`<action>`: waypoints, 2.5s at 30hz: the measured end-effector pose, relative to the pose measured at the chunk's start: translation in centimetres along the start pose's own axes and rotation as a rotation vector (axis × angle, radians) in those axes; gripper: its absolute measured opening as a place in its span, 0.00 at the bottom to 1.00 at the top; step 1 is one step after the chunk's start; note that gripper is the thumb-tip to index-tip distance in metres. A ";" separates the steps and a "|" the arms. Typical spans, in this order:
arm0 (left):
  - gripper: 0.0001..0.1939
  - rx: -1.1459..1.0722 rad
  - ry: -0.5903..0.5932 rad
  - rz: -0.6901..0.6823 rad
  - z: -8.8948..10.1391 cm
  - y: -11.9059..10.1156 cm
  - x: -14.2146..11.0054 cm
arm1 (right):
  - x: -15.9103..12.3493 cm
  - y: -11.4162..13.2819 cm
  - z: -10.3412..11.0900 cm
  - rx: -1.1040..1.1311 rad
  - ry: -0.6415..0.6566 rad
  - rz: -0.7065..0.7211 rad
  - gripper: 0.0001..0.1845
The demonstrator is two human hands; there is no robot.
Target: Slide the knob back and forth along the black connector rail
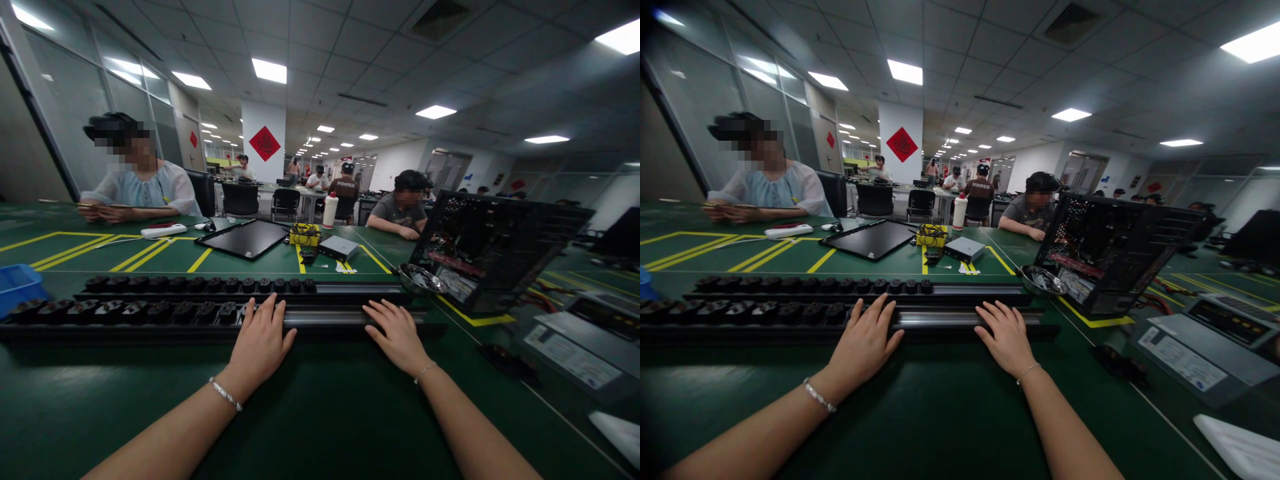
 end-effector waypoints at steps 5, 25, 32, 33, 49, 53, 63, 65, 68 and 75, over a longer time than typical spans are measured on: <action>0.30 0.003 -0.009 0.005 0.0 0.0 -0.1 | 0.1 0.0 0.0 -0.002 -0.016 0.003 0.24; 0.29 0.040 0.019 0.042 -0.4 -0.5 -0.8 | 0.2 -0.1 0.0 0.006 -0.026 0.017 0.22; 0.28 0.003 0.024 0.016 -0.3 -0.4 -0.6 | 0.2 0.2 0.2 0.018 -0.006 0.001 0.22; 0.28 -0.002 0.024 0.014 -0.2 -0.4 -0.6 | 0.2 0.2 0.2 0.016 -0.007 0.003 0.22; 0.27 0.002 0.029 -0.011 -0.2 -0.4 -0.5 | 0.1 0.1 0.2 0.041 0.002 -0.009 0.22; 0.27 -0.012 0.019 -0.021 -0.4 -0.4 -0.5 | 0.1 0.2 0.3 0.044 0.001 -0.007 0.22; 0.27 0.035 0.010 -0.036 -0.2 -0.5 -0.6 | 0.2 0.0 0.2 0.027 -0.004 -0.001 0.21; 0.27 0.036 0.007 -0.035 -0.2 -0.5 -0.6 | 0.2 0.0 0.2 0.032 0.001 -0.005 0.21; 0.28 0.024 0.008 -0.036 -0.4 -0.4 -0.6 | 0.2 0.1 0.2 0.039 0.004 -0.005 0.21; 0.28 0.021 0.017 -0.048 -0.3 -0.4 -0.5 | 0.1 0.2 0.2 0.006 -0.014 0.028 0.20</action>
Point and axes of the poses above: each hand's wrist, its own x-axis towards the middle knuckle, its own z-axis out of the back of the hand, y = z × x, the point moved 5 cm from there along x, towards the middle knuckle, and after that the axes turned 7 degrees about x, right-handed, at the moved point
